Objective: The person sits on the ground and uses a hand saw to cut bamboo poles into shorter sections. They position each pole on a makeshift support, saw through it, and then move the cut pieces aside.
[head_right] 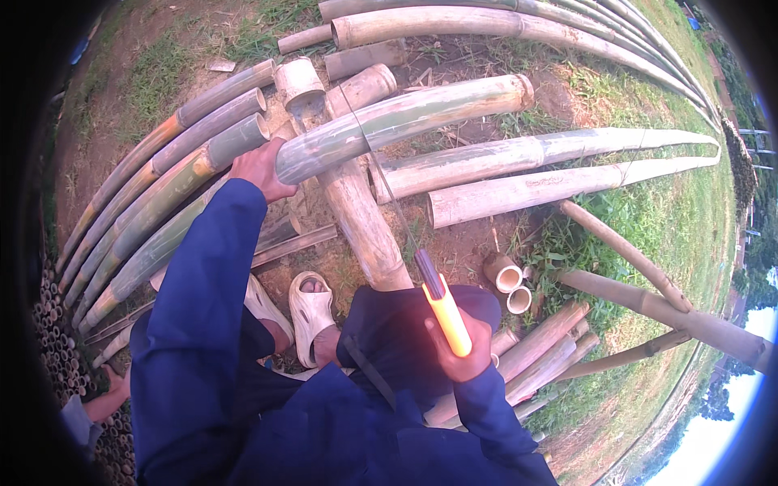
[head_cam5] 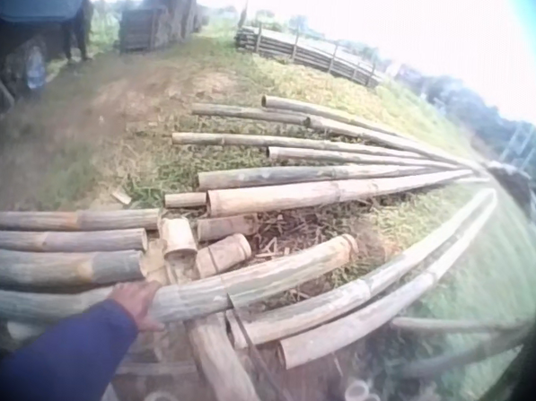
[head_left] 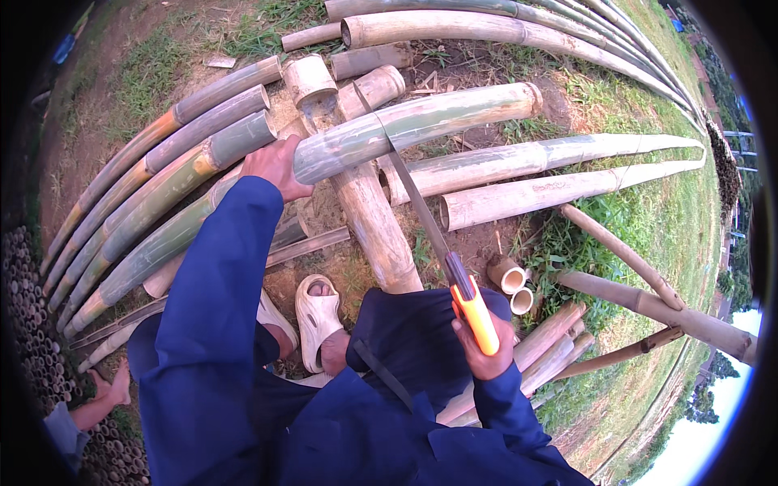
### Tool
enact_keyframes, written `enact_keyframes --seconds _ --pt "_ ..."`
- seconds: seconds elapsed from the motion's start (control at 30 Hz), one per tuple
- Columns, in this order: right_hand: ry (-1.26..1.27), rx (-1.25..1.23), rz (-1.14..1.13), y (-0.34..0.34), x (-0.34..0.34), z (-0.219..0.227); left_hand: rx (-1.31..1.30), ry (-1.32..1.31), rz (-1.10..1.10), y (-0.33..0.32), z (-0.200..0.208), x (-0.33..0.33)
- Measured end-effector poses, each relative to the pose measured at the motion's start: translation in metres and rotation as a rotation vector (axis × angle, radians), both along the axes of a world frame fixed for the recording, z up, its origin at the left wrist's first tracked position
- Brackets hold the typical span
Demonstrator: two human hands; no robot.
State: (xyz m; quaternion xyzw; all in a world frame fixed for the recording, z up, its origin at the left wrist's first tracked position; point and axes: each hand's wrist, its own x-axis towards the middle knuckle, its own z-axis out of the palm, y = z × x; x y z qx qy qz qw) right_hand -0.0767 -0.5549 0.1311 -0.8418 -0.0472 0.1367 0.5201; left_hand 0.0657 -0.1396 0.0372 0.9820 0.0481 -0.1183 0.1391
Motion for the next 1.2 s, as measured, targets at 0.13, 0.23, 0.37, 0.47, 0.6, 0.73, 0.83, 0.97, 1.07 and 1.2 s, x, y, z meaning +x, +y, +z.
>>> enact_keyframes --seconds 0.13,0.23,0.37,0.47,0.6,0.73,0.83,0.97,1.07,1.2 --pt "0.025 -0.031 -0.006 0.019 0.024 -0.005 -0.010 -0.005 -0.017 -0.005 -0.004 0.005" --pt "-0.077 0.003 0.019 0.071 0.102 -0.081 0.017 -0.044 -0.057 -0.007 0.001 0.008" --pt "-0.037 0.110 0.000 0.069 0.084 -0.073 -0.025 -0.005 -0.045 -0.001 -0.003 0.000" --pt "0.040 -0.024 0.025 0.014 0.020 -0.014 0.010 0.031 -0.012 0.002 -0.001 0.004" --pt "0.007 -0.075 -0.019 0.009 0.004 -0.014 -0.021 -0.025 -0.040 -0.001 -0.004 0.004" --pt "-0.109 0.079 -0.046 0.073 0.095 -0.082 -0.005 0.027 -0.049 -0.005 0.004 0.013" --pt "-0.080 0.112 -0.031 0.077 0.091 -0.071 -0.017 0.097 -0.011 -0.003 0.008 0.010" --pt "0.006 -0.005 -0.016 0.008 0.003 -0.028 -0.026 0.085 -0.016 0.006 -0.005 0.007" --pt "-0.040 -0.052 0.007 0.005 -0.001 -0.020 -0.035 0.064 -0.033 0.005 -0.005 0.007" --pt "-0.086 0.111 -0.043 0.078 0.108 -0.077 -0.023 0.070 -0.042 -0.005 0.008 0.016"
